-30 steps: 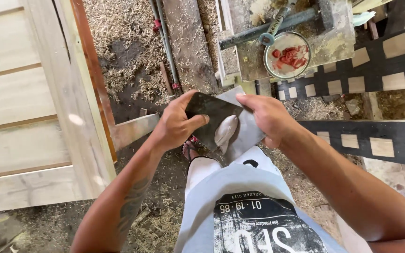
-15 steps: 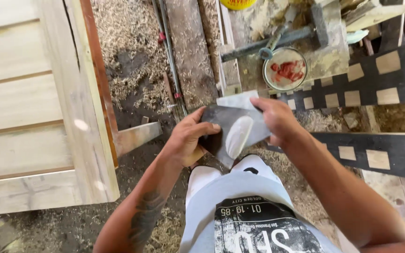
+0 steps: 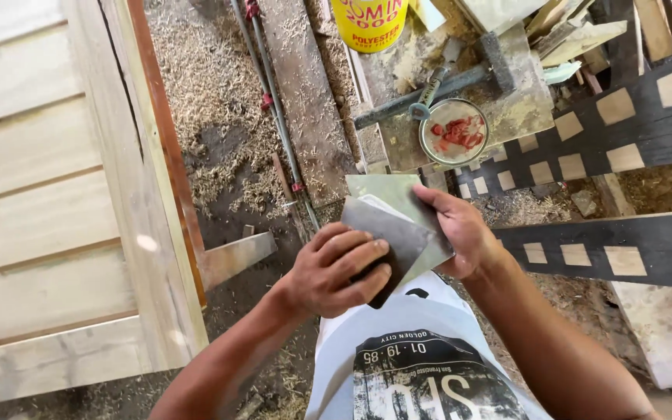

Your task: Sanding a wooden door and mixing wood filler for repair.

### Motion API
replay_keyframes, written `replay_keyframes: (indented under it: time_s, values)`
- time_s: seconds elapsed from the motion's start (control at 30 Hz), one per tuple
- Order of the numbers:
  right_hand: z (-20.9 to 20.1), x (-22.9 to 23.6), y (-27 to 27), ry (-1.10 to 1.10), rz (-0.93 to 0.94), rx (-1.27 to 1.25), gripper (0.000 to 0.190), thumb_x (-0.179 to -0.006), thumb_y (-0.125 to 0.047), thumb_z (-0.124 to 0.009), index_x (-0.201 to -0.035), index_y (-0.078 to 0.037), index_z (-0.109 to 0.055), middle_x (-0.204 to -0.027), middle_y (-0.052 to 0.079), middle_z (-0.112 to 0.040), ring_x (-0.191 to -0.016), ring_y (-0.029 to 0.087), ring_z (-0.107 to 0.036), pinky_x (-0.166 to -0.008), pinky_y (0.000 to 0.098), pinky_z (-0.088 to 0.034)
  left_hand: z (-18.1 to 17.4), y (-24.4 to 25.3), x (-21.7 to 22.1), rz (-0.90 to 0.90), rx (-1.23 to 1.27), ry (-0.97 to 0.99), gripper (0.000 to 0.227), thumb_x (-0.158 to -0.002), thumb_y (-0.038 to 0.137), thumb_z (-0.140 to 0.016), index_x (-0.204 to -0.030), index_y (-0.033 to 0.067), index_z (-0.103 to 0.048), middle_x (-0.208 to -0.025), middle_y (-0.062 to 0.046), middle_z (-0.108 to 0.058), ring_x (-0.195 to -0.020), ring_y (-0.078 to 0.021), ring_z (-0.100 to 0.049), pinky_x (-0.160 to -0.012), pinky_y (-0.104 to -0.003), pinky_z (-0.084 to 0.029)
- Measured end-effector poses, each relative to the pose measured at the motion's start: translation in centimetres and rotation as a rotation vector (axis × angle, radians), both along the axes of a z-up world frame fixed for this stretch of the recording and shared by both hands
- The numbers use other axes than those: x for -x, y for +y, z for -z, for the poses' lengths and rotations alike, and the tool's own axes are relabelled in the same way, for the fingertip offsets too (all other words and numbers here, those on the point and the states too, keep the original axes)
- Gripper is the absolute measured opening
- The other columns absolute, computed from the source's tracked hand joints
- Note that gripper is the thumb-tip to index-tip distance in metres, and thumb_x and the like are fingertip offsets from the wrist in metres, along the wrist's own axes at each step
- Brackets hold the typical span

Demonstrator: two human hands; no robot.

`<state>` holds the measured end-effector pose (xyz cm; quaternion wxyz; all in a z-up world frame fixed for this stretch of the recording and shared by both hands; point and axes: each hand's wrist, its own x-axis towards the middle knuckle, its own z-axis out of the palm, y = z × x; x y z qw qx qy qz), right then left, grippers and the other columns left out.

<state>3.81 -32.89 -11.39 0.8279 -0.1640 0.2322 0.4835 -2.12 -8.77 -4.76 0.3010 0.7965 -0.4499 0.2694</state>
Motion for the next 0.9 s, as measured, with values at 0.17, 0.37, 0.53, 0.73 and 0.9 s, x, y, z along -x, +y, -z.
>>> replay_keyframes:
  time_s: [0.17,0.37,0.53,0.73,0.9]
  values:
    - [-1.7,0.3,0.6,-0.037,-0.014,0.015,0.055,-0.103,-0.044,-0.05,-0.13,0.003,-0.059,-0.111,0.021,-0.073,-0.092,0.032,-0.074,-0.086,0.046,-0.06,1.0,0.3,1.3,-0.06,0.006,-0.014,0.022,-0.095,0.015,-0.073,-0.115,0.0135,-0.063,-0.129,-0.012,-0.063,-0.113,-0.0291,-0.063,-0.097,-0.046,-0.054]
    - [-1.3,0.4,0.4,-0.07,0.039,0.195,0.051,-0.102,-0.041,-0.055,-0.131,0.001,-0.06,-0.108,0.017,-0.073,-0.087,0.029,-0.074,-0.08,0.0451,-0.062,2.2,1.1,3.1,-0.144,0.039,0.042,0.025,-0.093,0.014,-0.074,-0.114,0.0137,-0.06,-0.128,-0.012,-0.061,-0.113,-0.0289,-0.063,-0.097,-0.047,-0.054]
    - [-3.5,-0.8,-0.3,-0.161,0.016,0.306,0.051,-0.096,-0.042,-0.053,-0.129,-0.003,-0.056,-0.102,0.014,-0.074,-0.08,0.03,-0.076,-0.07,0.0498,-0.064,3.5,2.6,4.2,-0.225,0.032,0.101,0.032,-0.091,0.014,-0.075,-0.117,0.012,-0.057,-0.126,-0.013,-0.061,-0.111,-0.0303,-0.063,-0.096,-0.049,-0.053]
    - [-0.9,-0.4,-0.8,-0.235,0.143,0.273,0.048,-0.105,-0.04,-0.052,-0.132,0.0,-0.055,-0.111,0.016,-0.069,-0.089,0.029,-0.074,-0.08,0.0462,-0.062,5.2,-0.2,6.5,-0.406,0.821,0.559,0.024,-0.106,0.0,-0.056,-0.128,0.0083,-0.05,-0.133,-0.018,-0.064,-0.1,-0.0143,-0.065,-0.082,-0.031,-0.062]
    - [-0.7,0.3,0.7,-0.279,0.202,0.388,0.05,-0.103,-0.04,-0.046,-0.131,0.0,-0.056,-0.117,0.015,-0.07,-0.101,0.028,-0.07,-0.089,0.0408,-0.059,2.8,-3.7,5.2,-0.52,1.184,0.527,0.031,-0.101,-0.002,-0.056,-0.13,0.0024,-0.045,-0.137,-0.021,-0.054,-0.116,-0.0188,-0.056,-0.1,-0.033,-0.05]
